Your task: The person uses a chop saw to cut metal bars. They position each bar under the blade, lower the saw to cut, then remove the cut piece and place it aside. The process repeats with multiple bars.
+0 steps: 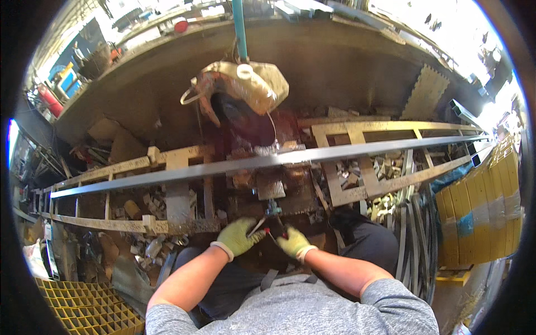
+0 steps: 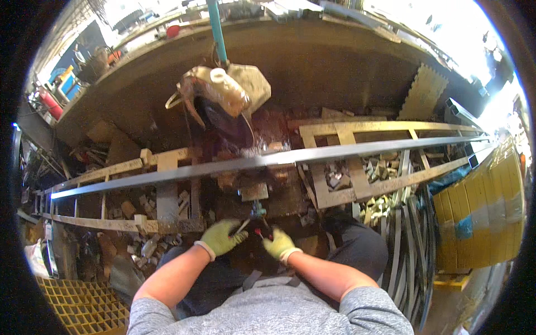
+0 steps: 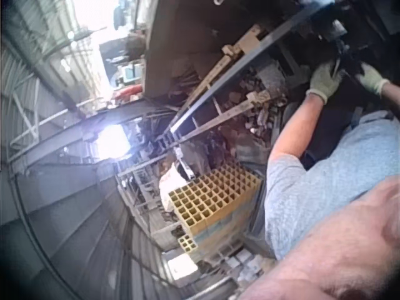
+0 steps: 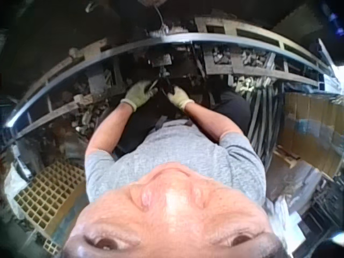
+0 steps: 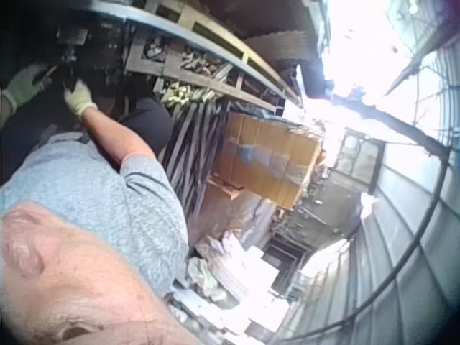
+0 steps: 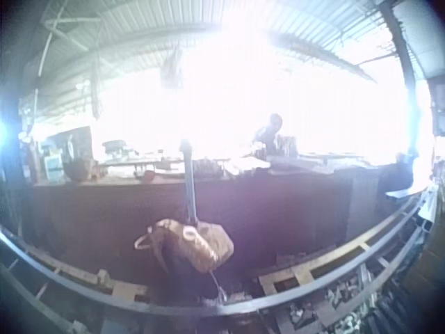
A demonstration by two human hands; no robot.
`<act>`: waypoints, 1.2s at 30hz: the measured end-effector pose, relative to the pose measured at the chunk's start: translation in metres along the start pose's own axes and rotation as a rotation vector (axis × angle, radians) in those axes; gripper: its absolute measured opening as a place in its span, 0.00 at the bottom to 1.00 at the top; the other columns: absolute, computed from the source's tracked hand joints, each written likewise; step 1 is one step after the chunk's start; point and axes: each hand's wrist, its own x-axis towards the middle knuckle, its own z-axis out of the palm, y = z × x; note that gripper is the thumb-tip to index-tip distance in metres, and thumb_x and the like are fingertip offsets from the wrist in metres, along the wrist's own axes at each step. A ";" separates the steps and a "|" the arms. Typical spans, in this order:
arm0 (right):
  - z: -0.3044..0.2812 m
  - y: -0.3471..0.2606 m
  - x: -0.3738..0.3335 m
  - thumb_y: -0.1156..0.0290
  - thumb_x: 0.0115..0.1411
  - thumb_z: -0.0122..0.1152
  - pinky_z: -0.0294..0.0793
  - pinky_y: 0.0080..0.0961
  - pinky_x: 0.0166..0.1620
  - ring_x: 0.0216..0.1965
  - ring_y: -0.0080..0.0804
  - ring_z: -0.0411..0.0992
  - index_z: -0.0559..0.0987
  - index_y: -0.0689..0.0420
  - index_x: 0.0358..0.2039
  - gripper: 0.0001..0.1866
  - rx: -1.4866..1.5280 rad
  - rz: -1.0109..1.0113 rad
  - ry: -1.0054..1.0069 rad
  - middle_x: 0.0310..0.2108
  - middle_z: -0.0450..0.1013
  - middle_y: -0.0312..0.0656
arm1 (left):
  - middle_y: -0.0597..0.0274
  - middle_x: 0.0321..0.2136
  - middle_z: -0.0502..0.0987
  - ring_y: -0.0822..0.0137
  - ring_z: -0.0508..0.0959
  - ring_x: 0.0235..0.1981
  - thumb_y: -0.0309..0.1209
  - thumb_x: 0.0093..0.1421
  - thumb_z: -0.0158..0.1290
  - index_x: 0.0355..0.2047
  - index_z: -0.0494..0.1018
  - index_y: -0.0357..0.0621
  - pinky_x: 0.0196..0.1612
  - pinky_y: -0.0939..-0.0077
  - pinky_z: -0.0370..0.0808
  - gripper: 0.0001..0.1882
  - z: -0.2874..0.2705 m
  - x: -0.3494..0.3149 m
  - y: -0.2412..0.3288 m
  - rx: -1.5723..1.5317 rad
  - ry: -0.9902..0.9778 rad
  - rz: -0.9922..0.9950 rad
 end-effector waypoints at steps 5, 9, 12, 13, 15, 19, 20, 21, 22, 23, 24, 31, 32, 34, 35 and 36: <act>0.036 0.007 0.013 0.42 0.63 0.81 0.68 0.48 0.84 0.85 0.69 0.64 0.50 0.70 0.90 0.71 -0.146 -0.074 0.031 0.85 0.60 0.76 | 0.48 0.48 0.92 0.51 0.90 0.48 0.59 0.83 0.61 0.65 0.87 0.38 0.53 0.54 0.85 0.34 0.035 0.020 -0.037 -0.671 -0.215 -0.400; 0.044 0.013 0.017 0.42 0.60 0.83 0.69 0.47 0.84 0.84 0.68 0.65 0.50 0.71 0.89 0.73 -0.112 -0.168 0.046 0.84 0.61 0.75 | 0.57 0.36 0.87 0.66 0.82 0.30 0.46 0.86 0.60 0.58 0.90 0.39 0.34 0.64 0.78 0.21 0.046 0.017 -0.020 -1.122 -0.146 -0.529; 0.044 0.007 0.025 0.43 0.60 0.84 0.70 0.46 0.83 0.83 0.65 0.68 0.53 0.69 0.88 0.71 0.063 -0.221 -0.062 0.83 0.65 0.74 | 0.60 0.31 0.86 0.70 0.75 0.21 0.41 0.84 0.63 0.54 0.90 0.38 0.25 0.66 0.69 0.17 0.043 0.022 0.008 -0.845 0.013 -0.642; 0.044 0.007 0.021 0.43 0.60 0.84 0.69 0.45 0.83 0.83 0.63 0.68 0.54 0.68 0.89 0.70 0.119 -0.183 -0.145 0.83 0.65 0.73 | 0.60 0.30 0.86 0.70 0.76 0.21 0.41 0.84 0.64 0.53 0.90 0.38 0.25 0.66 0.70 0.16 0.043 0.018 0.015 -0.744 0.061 -0.655; 0.032 -0.001 0.021 0.42 0.62 0.82 0.72 0.45 0.81 0.80 0.62 0.73 0.57 0.67 0.88 0.67 0.079 -0.207 -0.173 0.79 0.71 0.71 | 0.61 0.32 0.86 0.72 0.78 0.24 0.44 0.80 0.69 0.53 0.89 0.39 0.30 0.66 0.75 0.19 0.035 0.018 0.025 -0.606 0.026 -0.639; -0.035 -0.031 0.001 0.39 0.71 0.75 0.79 0.42 0.74 0.71 0.56 0.83 0.75 0.60 0.82 0.50 -0.228 -0.159 -0.368 0.68 0.85 0.61 | 0.42 0.55 0.92 0.44 0.92 0.56 0.52 0.76 0.70 0.66 0.85 0.37 0.64 0.55 0.86 0.32 0.004 0.009 0.026 -0.172 0.017 -0.249; -0.057 -0.047 -0.005 0.39 0.73 0.75 0.80 0.41 0.73 0.69 0.52 0.85 0.79 0.58 0.81 0.46 -0.373 -0.133 -0.389 0.69 0.86 0.56 | 0.41 0.58 0.91 0.42 0.90 0.60 0.51 0.76 0.70 0.67 0.84 0.37 0.66 0.54 0.85 0.33 -0.011 0.011 0.023 -0.172 0.146 -0.191; -0.087 -0.060 -0.017 0.41 0.75 0.73 0.80 0.38 0.73 0.68 0.46 0.85 0.81 0.59 0.78 0.42 -0.271 -0.104 -0.458 0.68 0.87 0.55 | 0.39 0.61 0.90 0.40 0.89 0.63 0.51 0.76 0.70 0.69 0.84 0.37 0.69 0.53 0.83 0.33 -0.027 0.011 0.019 -0.166 0.277 -0.127; -0.120 -0.074 -0.031 0.43 0.77 0.72 0.80 0.36 0.74 0.67 0.40 0.85 0.84 0.60 0.75 0.39 -0.188 -0.052 -0.531 0.68 0.87 0.53 | 0.38 0.64 0.89 0.38 0.87 0.66 0.51 0.76 0.70 0.70 0.83 0.37 0.71 0.52 0.82 0.34 -0.042 0.013 0.014 -0.153 0.391 -0.083; -0.154 -0.095 -0.041 0.46 0.80 0.72 0.82 0.37 0.71 0.65 0.36 0.86 0.84 0.58 0.76 0.36 -0.160 -0.101 -0.512 0.67 0.88 0.49 | 0.37 0.64 0.88 0.39 0.87 0.66 0.48 0.76 0.70 0.69 0.84 0.37 0.70 0.52 0.83 0.31 -0.064 0.022 0.004 -0.208 0.507 -0.044; -0.187 -0.119 -0.051 0.49 0.82 0.72 0.85 0.37 0.69 0.62 0.32 0.87 0.83 0.55 0.78 0.33 -0.126 -0.183 -0.504 0.67 0.88 0.45 | 0.36 0.64 0.88 0.40 0.87 0.66 0.46 0.76 0.69 0.67 0.85 0.37 0.68 0.51 0.83 0.29 -0.085 0.032 -0.008 -0.240 0.645 0.017; -0.382 -0.364 -0.044 0.56 0.81 0.74 0.86 0.41 0.63 0.59 0.39 0.88 0.86 0.54 0.70 0.24 0.678 -0.856 0.134 0.61 0.89 0.44 | 0.39 0.61 0.90 0.39 0.88 0.65 0.34 0.76 0.67 0.66 0.85 0.36 0.70 0.52 0.83 0.23 -0.119 0.095 -0.087 -0.494 1.193 0.021; -0.403 -0.404 -0.041 0.55 0.82 0.72 0.85 0.41 0.64 0.57 0.38 0.88 0.87 0.55 0.69 0.23 0.661 -0.939 0.107 0.58 0.90 0.41 | 0.40 0.61 0.90 0.40 0.88 0.65 0.33 0.76 0.67 0.67 0.85 0.36 0.70 0.52 0.83 0.23 -0.116 0.097 -0.095 -0.585 1.142 -0.053; -0.431 -0.479 -0.028 0.50 0.83 0.70 0.83 0.41 0.67 0.60 0.39 0.86 0.85 0.57 0.70 0.27 0.539 -1.013 0.228 0.59 0.88 0.43 | 0.43 0.60 0.90 0.41 0.90 0.61 0.32 0.75 0.66 0.65 0.87 0.43 0.66 0.50 0.85 0.21 -0.110 0.097 -0.102 -0.442 1.155 0.042; -0.442 -0.516 -0.022 0.50 0.82 0.70 0.84 0.42 0.67 0.60 0.40 0.86 0.85 0.57 0.69 0.27 0.518 -1.060 0.244 0.59 0.88 0.44 | 0.44 0.60 0.90 0.40 0.89 0.61 0.33 0.75 0.65 0.65 0.87 0.44 0.65 0.49 0.85 0.21 -0.111 0.097 -0.105 -0.380 1.134 0.007; -0.451 -0.550 -0.016 0.49 0.82 0.70 0.84 0.43 0.67 0.59 0.40 0.86 0.85 0.57 0.68 0.27 0.499 -1.098 0.253 0.58 0.89 0.44 | 0.44 0.59 0.90 0.40 0.89 0.60 0.34 0.75 0.64 0.65 0.87 0.45 0.64 0.47 0.85 0.21 -0.113 0.097 -0.104 -0.305 1.145 0.034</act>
